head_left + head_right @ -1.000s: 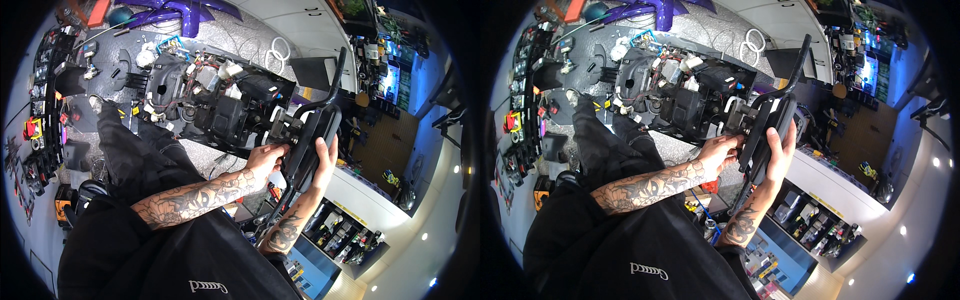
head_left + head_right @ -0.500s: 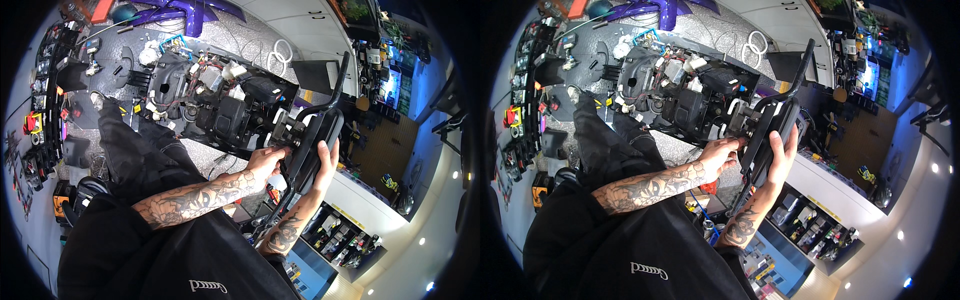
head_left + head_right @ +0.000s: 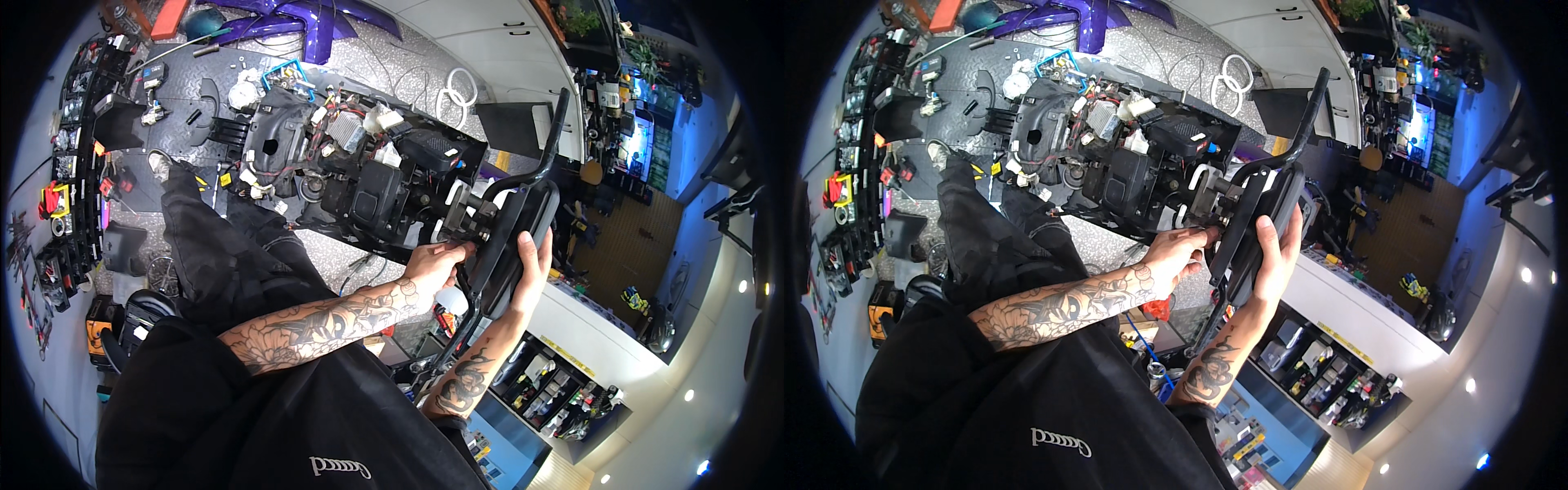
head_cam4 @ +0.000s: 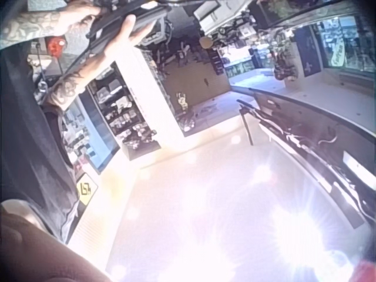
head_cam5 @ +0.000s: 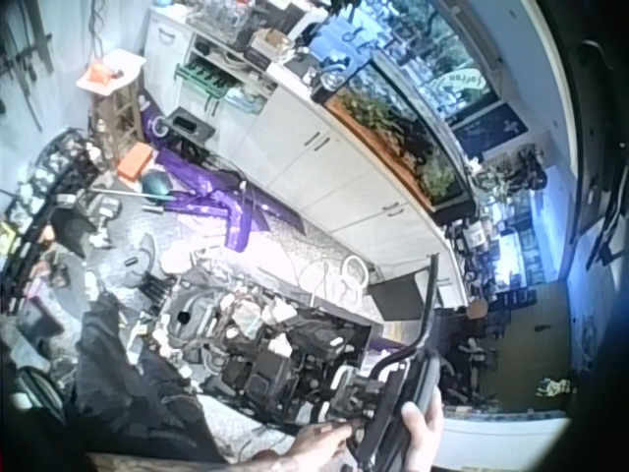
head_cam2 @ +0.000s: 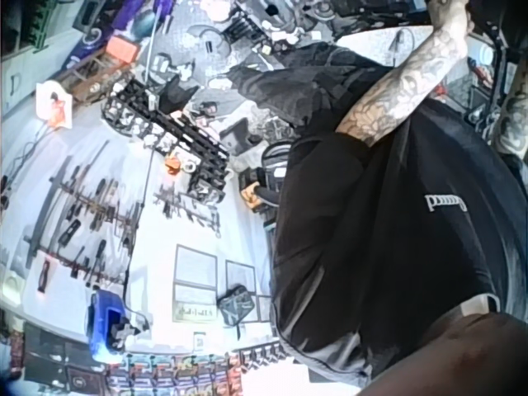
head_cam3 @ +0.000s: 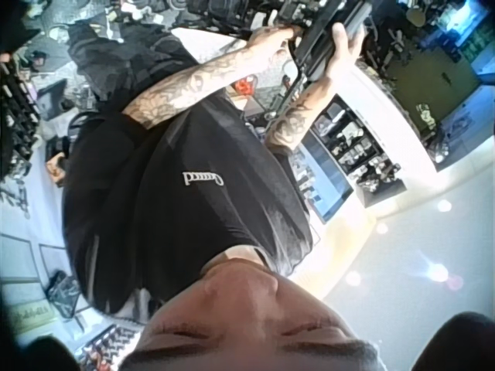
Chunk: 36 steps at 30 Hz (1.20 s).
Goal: The person assembles a mechanical device by connecting wires, attaching a black plastic housing, and securing components with screws. They handle connectors, a battery pack, and a control unit, using their hands and a screwdriver to complete the assembly.
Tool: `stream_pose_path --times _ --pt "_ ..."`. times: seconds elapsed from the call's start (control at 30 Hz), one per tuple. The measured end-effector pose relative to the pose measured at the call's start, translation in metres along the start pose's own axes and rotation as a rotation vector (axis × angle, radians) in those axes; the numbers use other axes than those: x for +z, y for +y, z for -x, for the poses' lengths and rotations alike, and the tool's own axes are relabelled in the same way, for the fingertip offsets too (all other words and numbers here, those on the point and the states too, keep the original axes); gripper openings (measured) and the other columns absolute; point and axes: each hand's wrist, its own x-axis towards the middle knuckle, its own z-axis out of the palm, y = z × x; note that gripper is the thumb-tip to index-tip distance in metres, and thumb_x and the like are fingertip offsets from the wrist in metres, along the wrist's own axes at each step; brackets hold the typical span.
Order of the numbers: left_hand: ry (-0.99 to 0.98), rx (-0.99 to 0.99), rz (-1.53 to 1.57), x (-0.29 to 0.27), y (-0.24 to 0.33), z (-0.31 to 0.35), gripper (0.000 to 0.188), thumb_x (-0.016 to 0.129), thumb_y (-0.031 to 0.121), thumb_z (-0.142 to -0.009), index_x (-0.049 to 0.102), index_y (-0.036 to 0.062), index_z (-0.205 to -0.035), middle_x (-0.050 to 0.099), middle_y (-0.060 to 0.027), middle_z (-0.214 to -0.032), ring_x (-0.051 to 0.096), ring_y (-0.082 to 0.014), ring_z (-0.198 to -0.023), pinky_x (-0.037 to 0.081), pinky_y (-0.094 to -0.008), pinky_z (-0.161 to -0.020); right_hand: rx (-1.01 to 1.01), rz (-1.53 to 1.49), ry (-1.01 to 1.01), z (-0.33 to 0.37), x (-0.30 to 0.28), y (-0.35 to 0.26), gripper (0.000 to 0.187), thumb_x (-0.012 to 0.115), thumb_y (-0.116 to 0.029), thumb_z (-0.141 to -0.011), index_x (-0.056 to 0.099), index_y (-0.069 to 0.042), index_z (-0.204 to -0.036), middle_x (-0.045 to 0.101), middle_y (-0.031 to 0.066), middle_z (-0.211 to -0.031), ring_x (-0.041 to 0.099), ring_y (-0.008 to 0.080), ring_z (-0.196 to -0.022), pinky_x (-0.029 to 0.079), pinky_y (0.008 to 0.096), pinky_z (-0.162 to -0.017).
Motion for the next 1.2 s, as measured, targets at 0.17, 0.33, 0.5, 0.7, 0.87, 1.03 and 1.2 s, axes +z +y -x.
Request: stream_pose_path --times 0.17,0.33,0.5,0.7,0.87,1.03,1.2 --pt "0.014 -0.003 -0.014 -0.001 0.003 0.003 0.021 0.068 0.020 -0.098 0.076 0.0093 -0.115 0.070 0.0035 -0.098 0.058 -0.0068 -0.085 0.050 -0.0264 -0.075 0.018 0.013 0.011 0.002 0.000 -0.001 0.070 0.075 -0.017 -0.092 0.045 0.002 -0.152 0.065 0.0158 -0.127 0.066 0.0211 -0.107 0.054 0.0327 -0.094" --pt "-0.025 0.010 -0.003 -0.005 -0.005 -0.008 0.019 0.069 0.020 -0.099 0.076 0.0098 -0.114 0.069 0.0043 -0.096 0.059 -0.0069 -0.081 0.050 -0.0242 -0.073 0.028 0.003 0.002 0.000 -0.002 0.001 0.071 0.075 -0.017 -0.092 0.044 0.003 -0.153 0.065 0.0163 -0.129 0.066 0.0220 -0.110 0.053 0.0336 -0.097" --pt "-0.030 -0.002 -0.036 -0.002 -0.003 -0.009 0.020 0.068 0.019 -0.100 0.075 0.0089 -0.116 0.069 0.0040 -0.096 0.059 -0.0068 -0.082 0.048 -0.0234 -0.070 0.032 0.011 0.033 0.001 -0.002 0.002 0.073 0.075 -0.017 -0.093 0.042 0.003 -0.154 0.063 0.0176 -0.134 0.065 0.0233 -0.114 0.052 0.0345 -0.099" --pt "-0.025 0.023 -0.039 -0.007 -0.002 -0.011 0.019 0.072 0.024 -0.098 0.078 0.0078 -0.107 0.070 0.0026 -0.093 0.058 -0.0051 -0.071 0.046 -0.0225 -0.059 0.040 0.013 0.056 0.002 -0.002 0.005 0.074 0.076 -0.018 -0.092 0.042 0.002 -0.155 0.063 0.0179 -0.135 0.065 0.0239 -0.113 0.053 0.0345 -0.098" --pt "-0.047 0.109 0.023 -0.003 -0.012 -0.022 0.030 0.082 0.033 -0.090 0.075 0.0048 -0.085 0.060 0.0028 -0.063 0.051 -0.0080 -0.051 0.040 -0.0253 -0.049 0.029 0.014 0.048 0.001 -0.004 0.003 0.073 0.075 -0.019 -0.092 0.042 0.002 -0.154 0.064 0.0171 -0.132 0.066 0.0239 -0.109 0.055 0.0342 -0.094" --pt "0.008 0.054 -0.075 -0.003 -0.013 -0.023 0.032 0.082 0.035 -0.089 0.076 0.0037 -0.085 0.062 0.0023 -0.065 0.052 -0.0081 -0.052 0.040 -0.0259 -0.049 0.058 0.013 0.077 0.002 -0.001 0.002 0.077 0.076 -0.019 -0.092 0.040 0.002 -0.156 0.062 0.0182 -0.136 0.065 0.0252 -0.114 0.053 0.0355 -0.098" --pt "-0.032 0.093 -0.104 -0.001 -0.007 -0.016 0.025 0.077 0.030 -0.095 0.075 0.0050 -0.091 0.064 0.0024 -0.072 0.051 -0.0067 -0.056 0.040 -0.0243 -0.051 0.064 0.029 0.066 -0.001 -0.009 0.008 0.080 0.077 -0.019 -0.091 0.037 0.002 -0.158 0.060 0.0196 -0.140 0.063 0.0263 -0.118 0.052 0.0362 -0.101"
